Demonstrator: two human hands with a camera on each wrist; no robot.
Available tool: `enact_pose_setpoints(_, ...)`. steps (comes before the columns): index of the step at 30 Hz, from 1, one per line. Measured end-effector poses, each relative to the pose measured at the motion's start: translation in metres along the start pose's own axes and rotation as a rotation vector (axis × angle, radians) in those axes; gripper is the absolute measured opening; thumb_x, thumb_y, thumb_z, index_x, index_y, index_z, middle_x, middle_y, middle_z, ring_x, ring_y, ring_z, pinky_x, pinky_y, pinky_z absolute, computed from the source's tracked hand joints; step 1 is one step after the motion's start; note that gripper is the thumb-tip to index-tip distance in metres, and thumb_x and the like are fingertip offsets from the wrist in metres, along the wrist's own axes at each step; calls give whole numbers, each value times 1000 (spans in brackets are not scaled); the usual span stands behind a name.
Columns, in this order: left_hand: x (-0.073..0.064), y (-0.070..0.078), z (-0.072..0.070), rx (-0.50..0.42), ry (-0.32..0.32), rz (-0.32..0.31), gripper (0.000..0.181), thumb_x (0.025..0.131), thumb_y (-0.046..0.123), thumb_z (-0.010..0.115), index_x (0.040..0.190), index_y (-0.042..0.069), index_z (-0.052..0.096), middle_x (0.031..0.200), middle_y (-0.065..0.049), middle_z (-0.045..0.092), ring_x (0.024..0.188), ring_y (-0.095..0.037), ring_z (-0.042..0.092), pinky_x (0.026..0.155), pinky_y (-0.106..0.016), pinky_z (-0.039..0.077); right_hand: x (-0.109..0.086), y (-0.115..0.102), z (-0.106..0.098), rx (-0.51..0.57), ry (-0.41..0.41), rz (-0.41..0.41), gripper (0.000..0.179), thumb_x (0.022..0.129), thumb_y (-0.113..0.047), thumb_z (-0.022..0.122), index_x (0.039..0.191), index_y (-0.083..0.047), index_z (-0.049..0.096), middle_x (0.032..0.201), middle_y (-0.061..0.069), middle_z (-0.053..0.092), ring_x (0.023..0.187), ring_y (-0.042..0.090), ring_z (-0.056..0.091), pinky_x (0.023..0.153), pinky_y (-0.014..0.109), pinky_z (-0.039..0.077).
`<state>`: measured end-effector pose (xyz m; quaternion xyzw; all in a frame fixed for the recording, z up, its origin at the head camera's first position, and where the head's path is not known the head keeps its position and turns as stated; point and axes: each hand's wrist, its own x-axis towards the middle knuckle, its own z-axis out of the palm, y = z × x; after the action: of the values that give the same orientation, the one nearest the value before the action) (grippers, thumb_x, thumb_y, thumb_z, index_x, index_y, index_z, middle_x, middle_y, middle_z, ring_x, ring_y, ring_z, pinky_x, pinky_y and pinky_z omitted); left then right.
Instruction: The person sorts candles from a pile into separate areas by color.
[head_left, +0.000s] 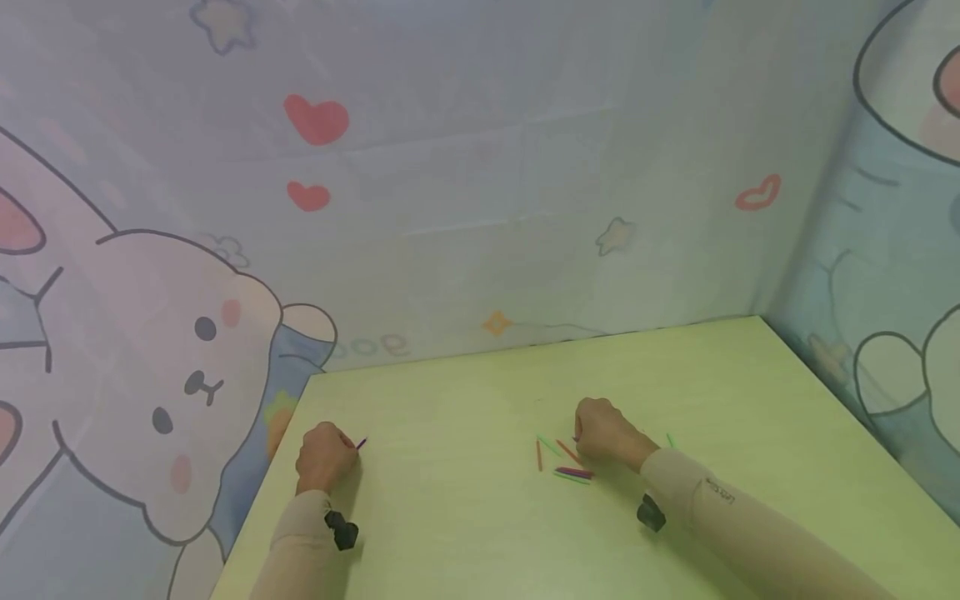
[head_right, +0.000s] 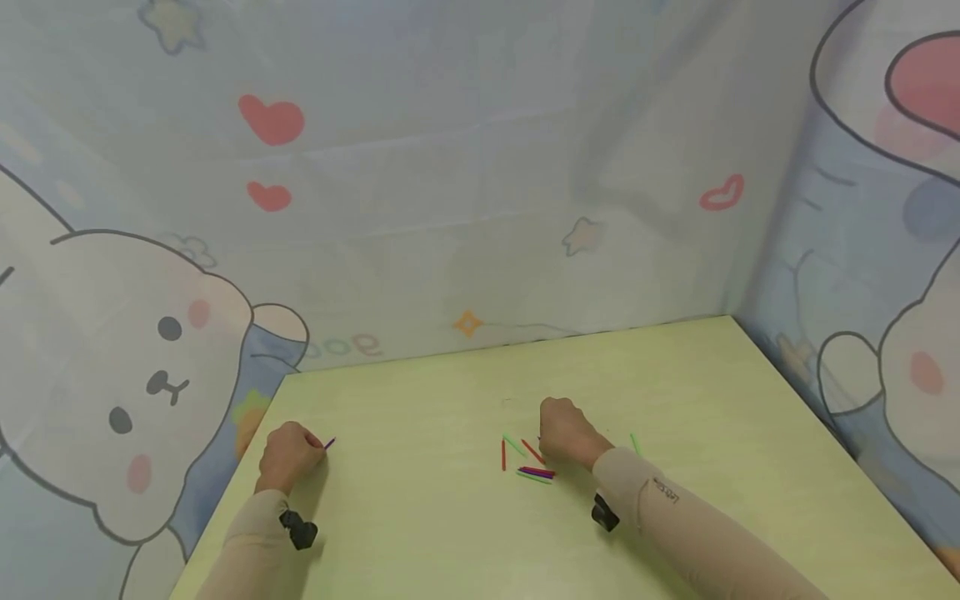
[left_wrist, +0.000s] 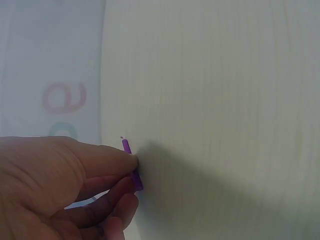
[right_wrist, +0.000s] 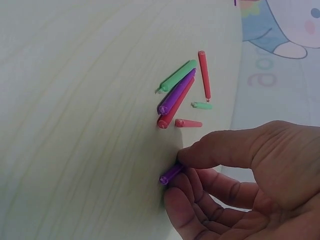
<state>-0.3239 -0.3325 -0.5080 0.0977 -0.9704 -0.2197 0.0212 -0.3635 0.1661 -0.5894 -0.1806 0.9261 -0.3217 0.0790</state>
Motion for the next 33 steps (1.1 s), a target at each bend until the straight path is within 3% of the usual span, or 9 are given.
enact_pose_setpoints(5, -1, 1, -1, 11, -13, -9, 15, 87, 4, 72, 94, -2, 83, 104, -25, 78, 89, -42, 75, 74, -61, 61, 4, 6, 2, -7, -2, 25, 24, 75, 10, 61, 71, -13, 64, 72, 1, 58, 52, 6, 37, 46, 21, 36)
enact_pose_setpoints(10, -1, 1, 2, 23, -6, -9, 16, 87, 3, 71, 94, -1, 84, 104, -25, 79, 88, -43, 75, 73, -61, 62, 13, 21, 10, -24, 17, 23, 26, 73, 8, 64, 65, -17, 63, 67, -3, 56, 51, 6, 38, 43, 20, 35)
enact_pose_setpoints(14, -1, 2, 4, 37, 22, 7, 13, 88, 4, 72, 92, -1, 84, 102, -25, 79, 87, -43, 75, 72, -62, 62, 10, 13, 6, -34, 9, 29, 28, 74, 7, 64, 62, -18, 62, 67, -3, 56, 51, 5, 38, 43, 20, 35)
enact_pose_setpoints(21, -4, 28, 8, 3, 70, 80, 9, 92, 9, 79, 89, 1, 82, 93, -18, 79, 75, -34, 73, 63, -56, 62, -6, -11, -7, -33, 14, -28, 34, 69, 10, 57, 54, -18, 47, 50, -8, 35, 46, 6, 23, 41, 23, 23)
enact_pose_setpoints(22, -4, 33, 10, -8, 77, 98, 8, 92, 9, 79, 90, 2, 82, 92, -16, 79, 75, -32, 73, 63, -54, 62, -1, -5, -6, -19, -4, 1, 36, 70, 9, 58, 53, -20, 47, 50, -10, 35, 46, 4, 23, 42, 21, 24)
enact_pose_setpoints(26, -10, 65, 20, -71, 90, 230, 5, 95, 9, 81, 94, 4, 83, 89, -8, 78, 78, -24, 72, 70, -47, 62, 4, 0, -5, -7, -23, 38, 36, 72, 9, 60, 51, -20, 50, 49, -11, 37, 46, 5, 26, 42, 21, 25)
enact_pose_setpoints(33, -35, 136, 43, -200, 12, 605, 6, 96, 5, 84, 94, 11, 84, 88, 0, 78, 81, -14, 70, 76, -35, 61, -1, -5, -8, 31, -27, 20, 35, 76, 8, 66, 55, -18, 56, 52, -8, 46, 46, 5, 33, 43, 22, 31)
